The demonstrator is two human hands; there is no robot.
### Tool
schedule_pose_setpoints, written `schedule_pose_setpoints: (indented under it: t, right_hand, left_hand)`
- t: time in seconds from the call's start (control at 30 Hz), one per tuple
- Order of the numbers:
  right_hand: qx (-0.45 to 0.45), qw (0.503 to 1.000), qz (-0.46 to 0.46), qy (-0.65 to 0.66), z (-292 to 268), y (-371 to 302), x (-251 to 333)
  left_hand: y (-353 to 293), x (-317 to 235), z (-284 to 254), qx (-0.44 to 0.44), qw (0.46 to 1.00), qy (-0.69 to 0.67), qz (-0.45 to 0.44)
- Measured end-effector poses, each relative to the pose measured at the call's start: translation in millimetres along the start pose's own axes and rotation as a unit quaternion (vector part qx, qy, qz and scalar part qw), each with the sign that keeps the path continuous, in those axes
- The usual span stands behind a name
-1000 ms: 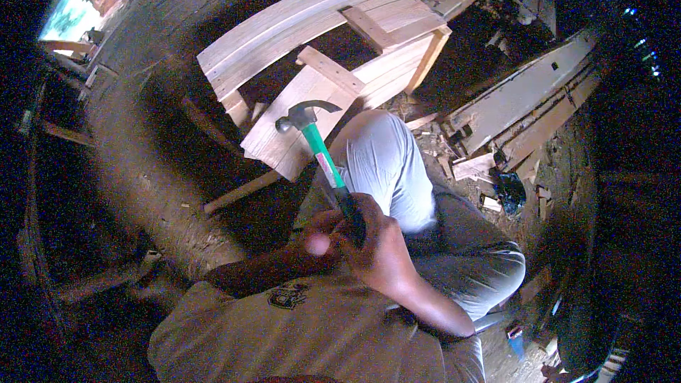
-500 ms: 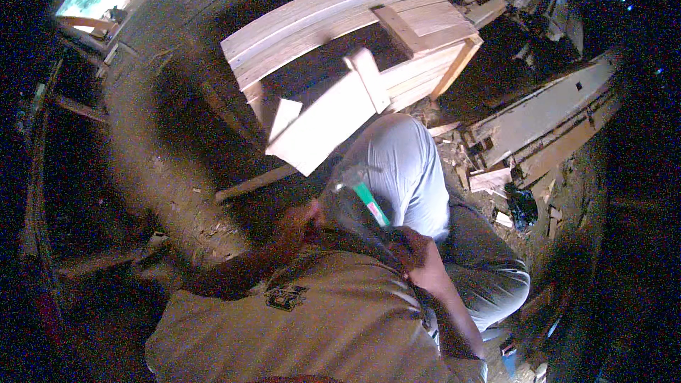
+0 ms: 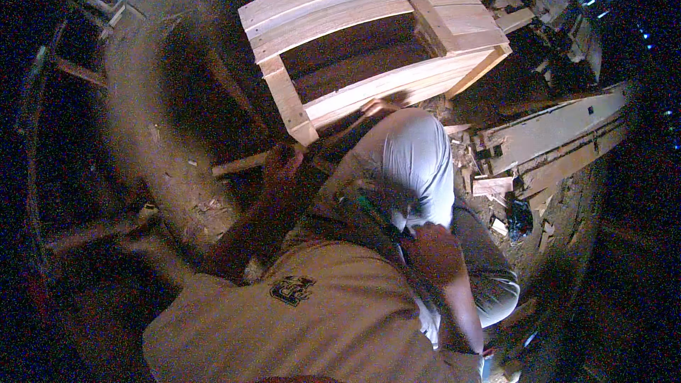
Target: The person assembles a small wooden structure by hammering nails into wooden planks. They repeatedly pick up nails, position them, and strike them with a hammer to secure the pieces together.
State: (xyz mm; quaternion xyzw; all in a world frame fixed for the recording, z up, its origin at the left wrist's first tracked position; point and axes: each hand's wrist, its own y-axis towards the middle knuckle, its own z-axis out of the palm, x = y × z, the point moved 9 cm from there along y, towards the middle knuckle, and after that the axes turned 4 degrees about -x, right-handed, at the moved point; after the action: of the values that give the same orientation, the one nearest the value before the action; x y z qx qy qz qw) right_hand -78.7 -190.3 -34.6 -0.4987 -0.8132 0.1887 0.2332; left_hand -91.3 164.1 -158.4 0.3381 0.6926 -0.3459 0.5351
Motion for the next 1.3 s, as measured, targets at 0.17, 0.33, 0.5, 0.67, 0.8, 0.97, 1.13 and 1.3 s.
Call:
schedule_pose_setpoints:
  t: [0.17,0.33,0.5,0.67,0.8,0.97,1.13,1.3]
  right_hand:
    - [-0.297,0.947,-0.096,0.079,-98,55,33]
    - [-0.343,0.932,-0.046,-0.109,-120,186,33]
    - [0.031,0.981,0.01,-0.19,-64,290,-3]
    - [-0.021,0.997,0.024,-0.068,-64,320,-27]
    - [-0.117,0.991,0.058,0.017,-84,294,-20]
    - [-0.088,0.993,0.056,0.056,-66,336,-54]
    - [-0.106,0.991,-0.077,0.006,-50,378,-65]
    - [-0.172,0.963,-0.046,0.201,-68,342,-96]
  left_hand:
    - [-12,45,0,0.077,0.955,0.259,0.123]
    - [-8,109,75,0.329,0.784,0.467,0.242]
    - [10,115,118,0.383,0.73,0.514,0.238]
    - [17,126,120,0.382,0.734,0.519,0.215]
    - [19,134,105,0.381,0.739,0.523,0.186]
    - [27,125,109,0.39,0.741,0.515,0.183]
    - [26,109,105,0.395,0.754,0.496,0.171]
    - [6,62,47,0.388,0.803,0.433,0.127]
